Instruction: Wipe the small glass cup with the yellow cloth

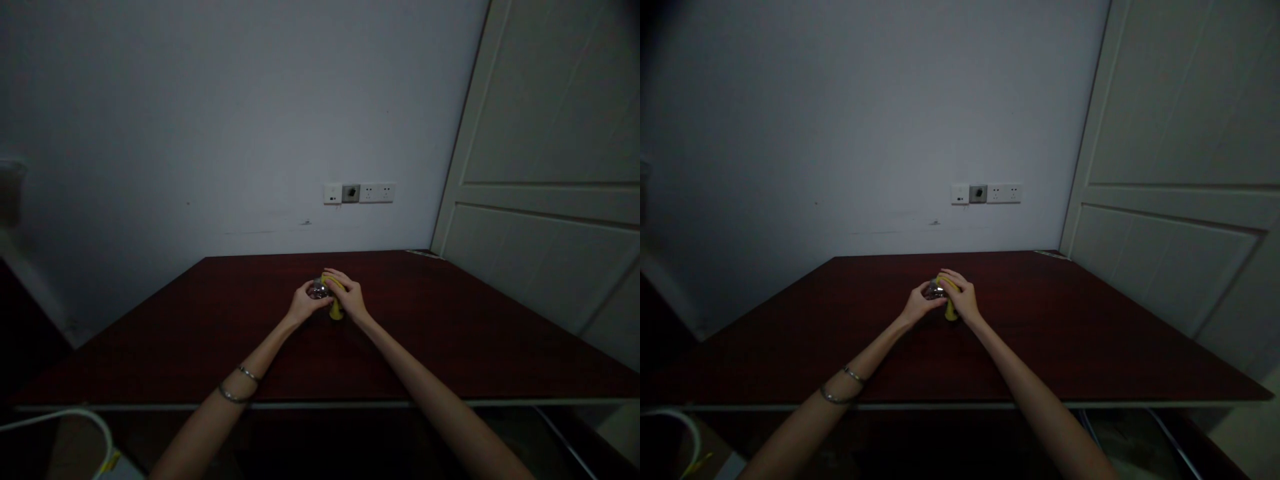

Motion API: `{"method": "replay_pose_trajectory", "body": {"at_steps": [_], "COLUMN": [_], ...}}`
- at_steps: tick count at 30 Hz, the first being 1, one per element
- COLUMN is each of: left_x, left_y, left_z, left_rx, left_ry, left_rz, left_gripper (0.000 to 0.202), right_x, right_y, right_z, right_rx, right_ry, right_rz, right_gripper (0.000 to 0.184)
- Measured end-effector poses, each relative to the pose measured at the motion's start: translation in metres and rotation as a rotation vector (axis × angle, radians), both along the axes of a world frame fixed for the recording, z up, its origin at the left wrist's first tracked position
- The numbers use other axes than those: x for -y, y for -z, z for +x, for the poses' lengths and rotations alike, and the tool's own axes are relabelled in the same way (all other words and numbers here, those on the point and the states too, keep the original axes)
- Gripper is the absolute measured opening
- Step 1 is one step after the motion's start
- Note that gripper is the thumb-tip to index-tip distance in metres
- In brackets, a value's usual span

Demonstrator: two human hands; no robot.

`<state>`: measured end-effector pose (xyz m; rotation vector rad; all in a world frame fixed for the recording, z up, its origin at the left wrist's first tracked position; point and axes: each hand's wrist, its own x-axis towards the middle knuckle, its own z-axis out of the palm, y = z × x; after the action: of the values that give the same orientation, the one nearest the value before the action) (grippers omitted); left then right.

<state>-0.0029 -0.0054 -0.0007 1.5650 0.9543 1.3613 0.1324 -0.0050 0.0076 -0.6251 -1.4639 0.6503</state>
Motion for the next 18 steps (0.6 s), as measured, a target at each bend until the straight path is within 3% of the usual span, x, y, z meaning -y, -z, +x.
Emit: {"method": "replay_pose_trajectory", "body": {"at_steps": [5, 12, 18], "left_x": [-0.002, -0.005, -0.007], "left_y": [0.002, 0.008, 0.010], "left_z": [-0.002, -0.005, -0.005], "left_rx": [-0.029, -0.176, -0.264], "left_ry": [-0.026, -0.042, -0.061], "left_rz": [0.061, 0.120, 0.203], "left_gripper": [0.056, 0.073, 0.063], "right_x": [0.007, -0.013, 0.011], "right_y": [-0.004, -0.008, -0.015], "right_z": [-0.003, 0.001, 0.005], "right_rx": [0.065, 0.034, 0.426], "right_ry": [-0.006, 0.026, 0.010], "right_rz": [0.106, -0.091, 0.245], "right_gripper": [0.021, 0.027, 0.019]}}
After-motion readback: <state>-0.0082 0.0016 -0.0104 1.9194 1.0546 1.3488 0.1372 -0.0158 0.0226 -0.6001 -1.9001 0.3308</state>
